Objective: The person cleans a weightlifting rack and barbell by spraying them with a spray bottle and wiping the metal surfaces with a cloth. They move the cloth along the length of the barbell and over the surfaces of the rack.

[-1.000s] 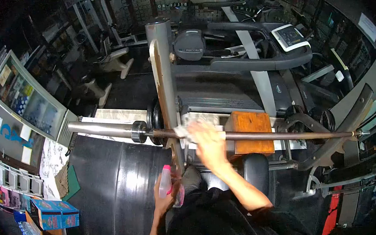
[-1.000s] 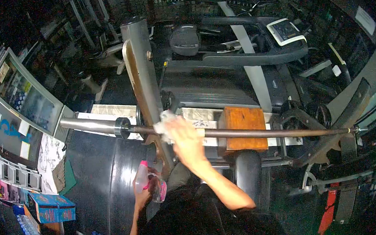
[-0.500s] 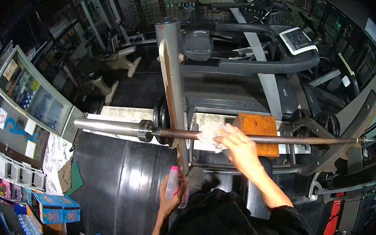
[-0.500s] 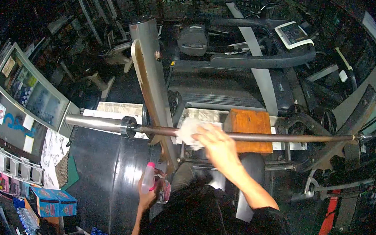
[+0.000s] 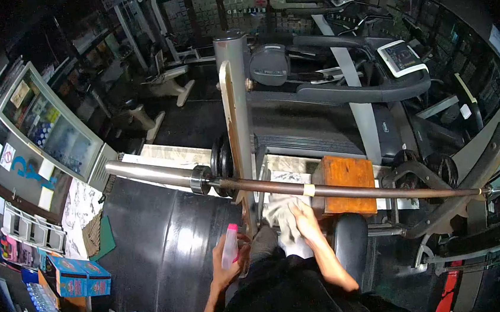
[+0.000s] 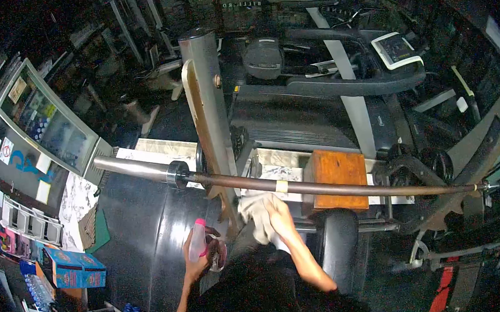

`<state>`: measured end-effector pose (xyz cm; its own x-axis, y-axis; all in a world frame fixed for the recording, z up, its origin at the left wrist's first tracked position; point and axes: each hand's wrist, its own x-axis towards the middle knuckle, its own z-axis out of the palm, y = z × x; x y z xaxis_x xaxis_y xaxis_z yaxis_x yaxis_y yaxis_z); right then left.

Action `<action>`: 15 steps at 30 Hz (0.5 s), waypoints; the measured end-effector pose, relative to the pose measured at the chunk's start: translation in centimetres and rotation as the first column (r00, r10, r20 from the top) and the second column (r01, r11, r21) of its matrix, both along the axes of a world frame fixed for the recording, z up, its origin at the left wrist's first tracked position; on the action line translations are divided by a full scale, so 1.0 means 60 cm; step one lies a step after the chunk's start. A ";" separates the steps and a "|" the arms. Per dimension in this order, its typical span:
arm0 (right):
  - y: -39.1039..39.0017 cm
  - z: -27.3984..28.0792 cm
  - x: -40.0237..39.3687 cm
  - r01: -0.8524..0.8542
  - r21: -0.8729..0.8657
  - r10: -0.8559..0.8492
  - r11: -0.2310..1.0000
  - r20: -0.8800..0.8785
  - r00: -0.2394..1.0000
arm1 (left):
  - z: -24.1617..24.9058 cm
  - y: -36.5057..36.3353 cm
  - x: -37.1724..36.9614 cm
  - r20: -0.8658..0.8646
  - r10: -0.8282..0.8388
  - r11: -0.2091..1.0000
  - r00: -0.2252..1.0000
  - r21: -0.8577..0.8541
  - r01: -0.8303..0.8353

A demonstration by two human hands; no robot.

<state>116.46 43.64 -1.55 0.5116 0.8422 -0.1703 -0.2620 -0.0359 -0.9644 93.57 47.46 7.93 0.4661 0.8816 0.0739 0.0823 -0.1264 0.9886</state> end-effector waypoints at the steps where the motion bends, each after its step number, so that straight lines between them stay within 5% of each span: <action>1: 0.031 -0.004 -0.007 -0.010 0.039 0.027 0.999 -0.478 0.878 | 0.002 0.000 -0.001 0.008 0.008 1.000 1.000 0.003 -0.008; 3: 0.076 0.066 -0.040 0.062 0.114 0.033 0.992 -0.686 0.727 | 0.005 0.001 -0.005 0.015 0.020 1.000 1.000 0.012 -0.020; 4: 0.099 0.049 -0.054 0.058 0.117 0.038 0.991 -0.686 0.727 | 0.005 0.000 -0.008 0.013 0.023 1.000 1.000 -0.013 -0.022; 6: 0.144 -0.001 -0.071 0.006 0.543 0.329 0.839 -0.516 0.791 | -0.003 -0.003 -0.014 0.010 0.025 0.999 1.000 -0.040 -0.025; 7: 0.147 0.005 -0.081 0.008 0.543 0.327 0.839 -0.516 0.792 | -0.011 -0.001 -0.013 0.022 0.040 0.999 0.999 -0.033 -0.039; 9: 0.141 0.018 -0.091 0.239 0.468 0.397 0.851 -0.871 0.291 | -0.019 0.002 -0.011 0.036 0.041 0.999 0.998 -0.030 -0.040; 10: 0.132 0.025 -0.087 0.245 0.466 0.392 0.850 -0.871 0.297 | -0.013 0.002 -0.007 -0.002 0.033 0.999 0.999 -0.043 -0.033; 12: 0.103 0.039 -0.078 -0.142 0.576 0.405 0.805 -0.358 0.841 | -0.018 -0.001 0.000 -0.038 0.013 0.998 0.999 -0.065 -0.016; 13: 0.085 0.065 -0.073 -0.134 0.573 0.395 0.808 -0.359 0.846 | -0.028 0.003 0.003 -0.035 0.002 0.997 0.999 -0.082 -0.004; 15: 0.048 0.122 -0.060 -0.022 0.596 0.537 0.802 -0.705 0.464 | -0.032 0.008 0.008 -0.035 -0.020 0.995 0.999 -0.097 0.017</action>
<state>112.88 46.53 5.80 0.0679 0.9948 0.0763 -0.9747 0.0825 -0.2079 94.02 47.91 6.03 0.4834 0.8749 -0.0283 0.1169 -0.0325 0.9926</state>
